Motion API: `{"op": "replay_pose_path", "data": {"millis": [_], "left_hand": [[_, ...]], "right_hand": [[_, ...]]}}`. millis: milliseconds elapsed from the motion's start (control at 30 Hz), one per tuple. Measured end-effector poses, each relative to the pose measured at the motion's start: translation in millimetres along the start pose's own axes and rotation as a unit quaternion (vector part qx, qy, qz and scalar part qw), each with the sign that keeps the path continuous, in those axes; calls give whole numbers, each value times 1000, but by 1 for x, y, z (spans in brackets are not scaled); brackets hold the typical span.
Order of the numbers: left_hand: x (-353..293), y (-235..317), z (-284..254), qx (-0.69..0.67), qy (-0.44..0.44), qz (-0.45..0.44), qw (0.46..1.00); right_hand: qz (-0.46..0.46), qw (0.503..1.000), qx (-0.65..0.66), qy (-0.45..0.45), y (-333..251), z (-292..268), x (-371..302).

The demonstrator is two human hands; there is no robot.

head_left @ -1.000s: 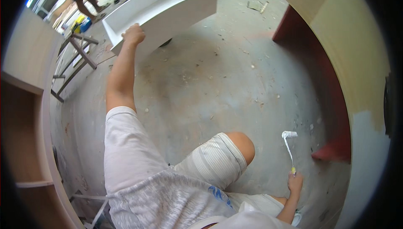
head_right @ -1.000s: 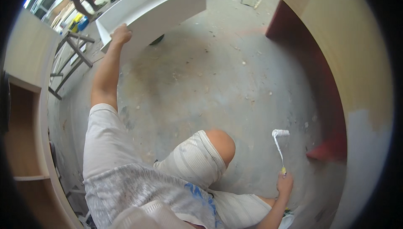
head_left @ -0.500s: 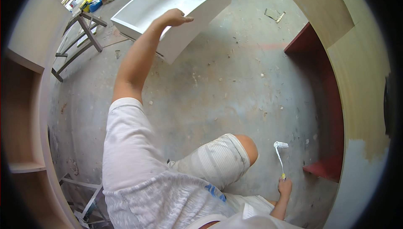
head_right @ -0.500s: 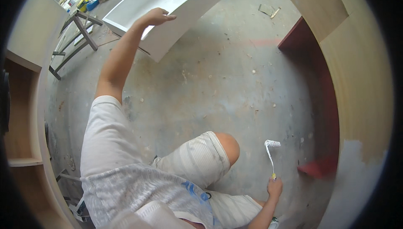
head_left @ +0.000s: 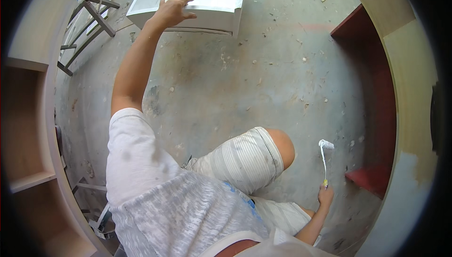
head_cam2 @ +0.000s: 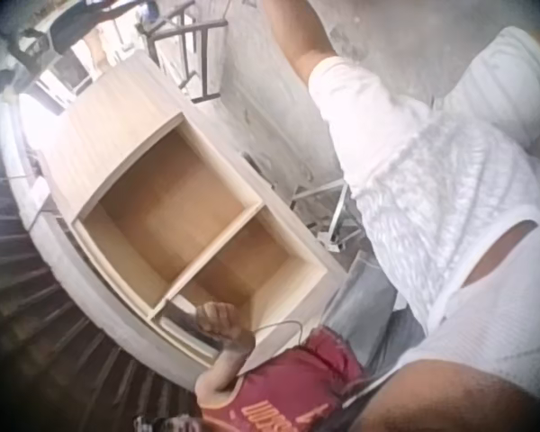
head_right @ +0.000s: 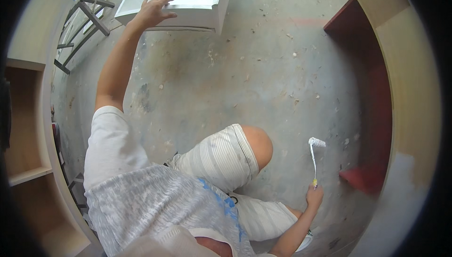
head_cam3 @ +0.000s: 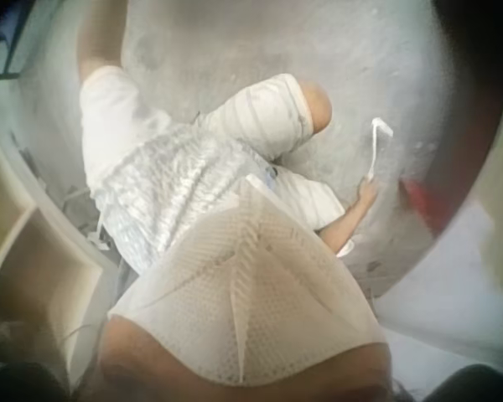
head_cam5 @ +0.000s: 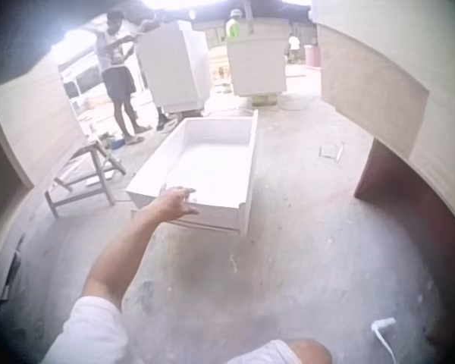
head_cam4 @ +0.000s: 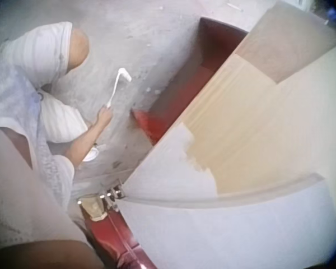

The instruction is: The person dips a paint roller into a can of paint and applies the paint onto the surface of a wooden furniture piece.

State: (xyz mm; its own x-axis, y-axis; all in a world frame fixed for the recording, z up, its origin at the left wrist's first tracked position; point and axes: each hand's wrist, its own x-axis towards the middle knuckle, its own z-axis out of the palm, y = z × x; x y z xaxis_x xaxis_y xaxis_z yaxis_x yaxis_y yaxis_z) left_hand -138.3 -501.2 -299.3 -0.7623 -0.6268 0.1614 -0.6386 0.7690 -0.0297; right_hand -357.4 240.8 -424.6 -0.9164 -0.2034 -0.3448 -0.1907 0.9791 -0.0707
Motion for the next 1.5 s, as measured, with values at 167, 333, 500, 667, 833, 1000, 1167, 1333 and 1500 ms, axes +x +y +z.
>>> {"op": "replay_pose_path", "data": {"millis": [167, 333, 500, 667, 833, 1000, 1167, 1333, 1500], "left_hand": [[-1, -27, 20, 77, -8, -32, 997], [-26, -33, 36, 121, 50, -63, 989], [-79, 21, 146, -209, 239, -301, 899], [-75, 40, 189, -454, 44, -330, 827], [-2, 61, 142, -487, 154, -360, 781], [32, 135, 63, -604, 122, -415, 669], [24, 55, 71, -567, 279, -444, 635], [-28, -88, 76, -689, 320, -386, 524], [-13, -51, 86, -742, 285, -295, 531]], "right_hand": [[19, 999, 17, -32, -12, -9, -5], [17, 999, 9, -26, 1, -4, -3], [16, 998, 47, -27, 13, -2, -4], [1, 998, 44, -34, 5, -3, -5], [6, 999, 39, -17, 9, -6, -9], [12, 998, 51, -22, 11, -13, -17], [-22, 998, 51, -8, 6, -13, -21], [4, 994, 108, -11, 6, -9, -24], [5, 998, 67, 9, 33, 3, -20]]}}
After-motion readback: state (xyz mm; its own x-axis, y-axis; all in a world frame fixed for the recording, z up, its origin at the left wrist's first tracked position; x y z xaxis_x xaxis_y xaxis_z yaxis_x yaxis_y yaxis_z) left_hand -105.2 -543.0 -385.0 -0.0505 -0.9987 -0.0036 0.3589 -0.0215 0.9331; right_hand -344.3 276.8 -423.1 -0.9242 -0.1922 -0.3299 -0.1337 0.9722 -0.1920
